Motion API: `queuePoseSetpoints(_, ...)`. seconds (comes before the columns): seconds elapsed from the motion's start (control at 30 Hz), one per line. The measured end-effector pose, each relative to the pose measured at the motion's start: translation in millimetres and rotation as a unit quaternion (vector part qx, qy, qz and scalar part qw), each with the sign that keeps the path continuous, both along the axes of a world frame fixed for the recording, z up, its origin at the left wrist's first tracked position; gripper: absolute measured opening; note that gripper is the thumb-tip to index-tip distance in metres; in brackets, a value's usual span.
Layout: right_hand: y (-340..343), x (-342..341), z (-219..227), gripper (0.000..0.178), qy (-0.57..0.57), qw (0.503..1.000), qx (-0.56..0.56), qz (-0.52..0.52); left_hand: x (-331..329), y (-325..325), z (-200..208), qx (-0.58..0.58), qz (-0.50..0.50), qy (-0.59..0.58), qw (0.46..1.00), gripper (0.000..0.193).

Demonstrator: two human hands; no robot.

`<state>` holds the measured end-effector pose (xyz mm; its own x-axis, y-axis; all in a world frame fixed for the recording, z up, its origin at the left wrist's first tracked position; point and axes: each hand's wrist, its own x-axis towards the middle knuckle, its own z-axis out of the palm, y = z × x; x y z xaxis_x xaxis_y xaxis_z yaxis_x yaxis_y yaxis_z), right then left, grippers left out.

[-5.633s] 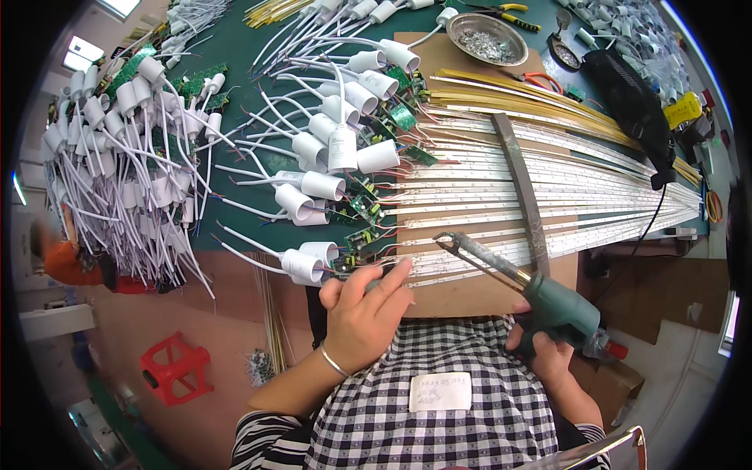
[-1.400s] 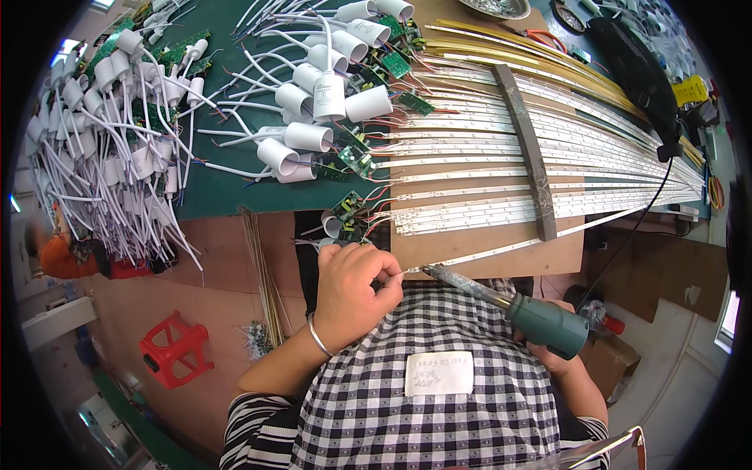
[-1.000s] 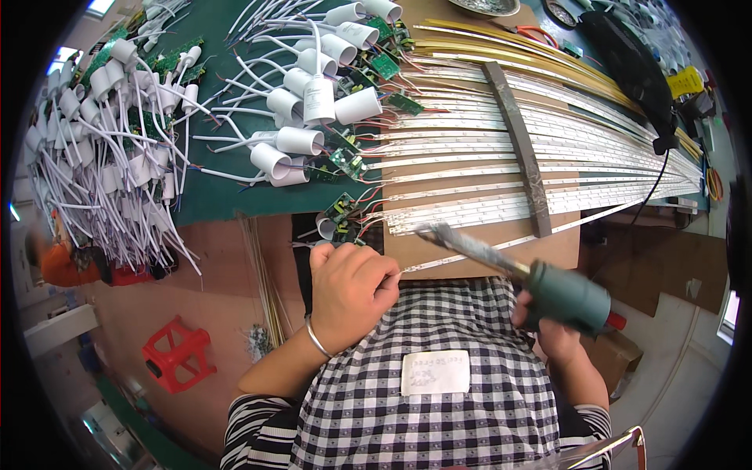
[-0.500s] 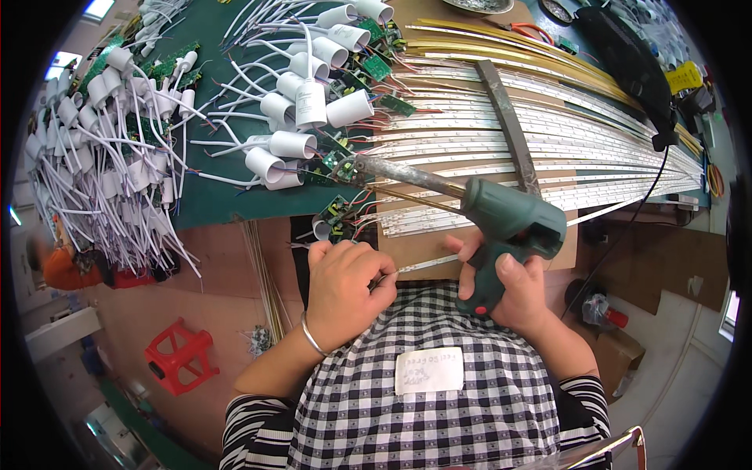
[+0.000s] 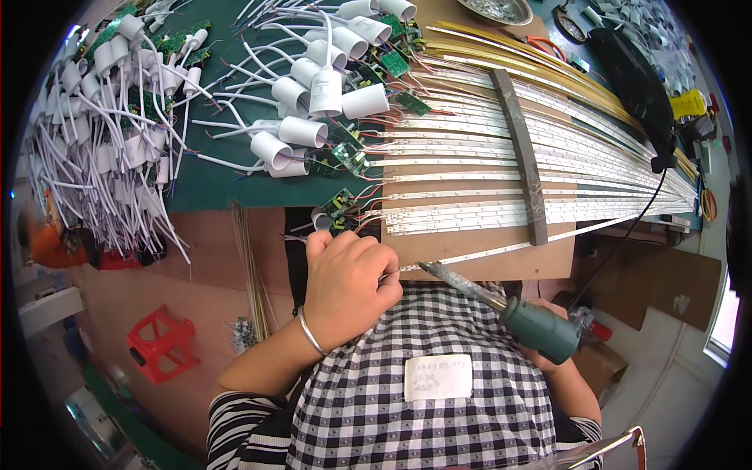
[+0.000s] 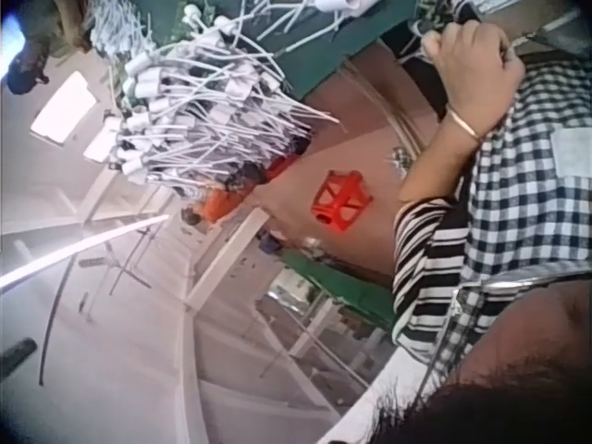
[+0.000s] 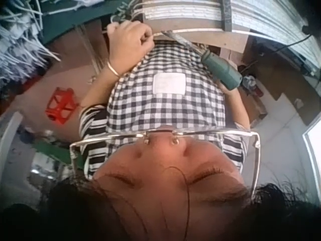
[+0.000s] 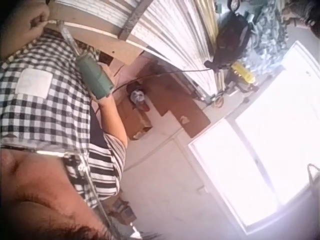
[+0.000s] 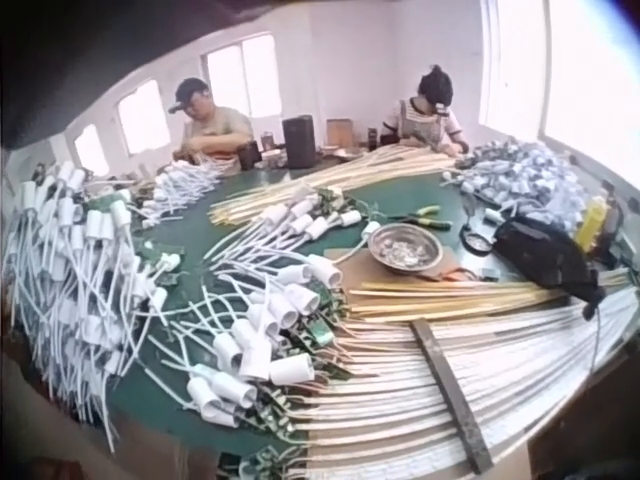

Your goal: The person solders wires onto LED strips at a factory workbench using a soldering iron and solder wire.

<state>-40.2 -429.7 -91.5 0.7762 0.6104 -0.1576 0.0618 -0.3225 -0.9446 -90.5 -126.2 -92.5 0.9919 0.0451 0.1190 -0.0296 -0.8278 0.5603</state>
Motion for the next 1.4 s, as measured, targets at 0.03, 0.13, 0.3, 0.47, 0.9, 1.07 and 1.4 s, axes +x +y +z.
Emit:
queuePoseSetpoints(0.03, -1, -2, -1, 0.036, -0.001, 1.000, 0.000, 0.001, 1, 0, 0, 0.004, 0.000, -0.003, 1.000, 0.014)
queuePoseSetpoints(0.13, -3, -5, -9, 0.038, 0.068, 0.997, 0.038, -0.016, 1, -1, 0, 0.008, -0.001, -0.011, 1.000, 0.014)
queuePoseSetpoints(0.3, -11, 2, -19, 0.041, -0.123, 0.987, 0.029, 0.100, 2, -1, 2, 0.012, -0.007, -0.012, 1.000, 0.015)
queuePoseSetpoints(0.47, -13, 2, -18, 0.047, -0.126, 0.986, 0.032, 0.101, 5, -1, 4, 0.015, -0.019, -0.012, 1.000, 0.016)
queuePoseSetpoints(0.9, 20, 1, -10, 0.066, 0.194, 0.956, 0.196, -0.099, 6, 0, 7, 0.022, -0.035, 0.003, 0.999, 0.014)
queuePoseSetpoints(1.07, 74, 15, -4, 0.078, 0.244, 0.915, 0.300, -0.119, 6, 0, 7, 0.019, -0.035, 0.004, 0.999, 0.014)
queuePoseSetpoints(1.4, 84, 16, -15, 0.074, 0.251, 0.897, 0.352, -0.093, 5, 2, 6, 0.010, -0.031, 0.017, 0.999, 0.013)
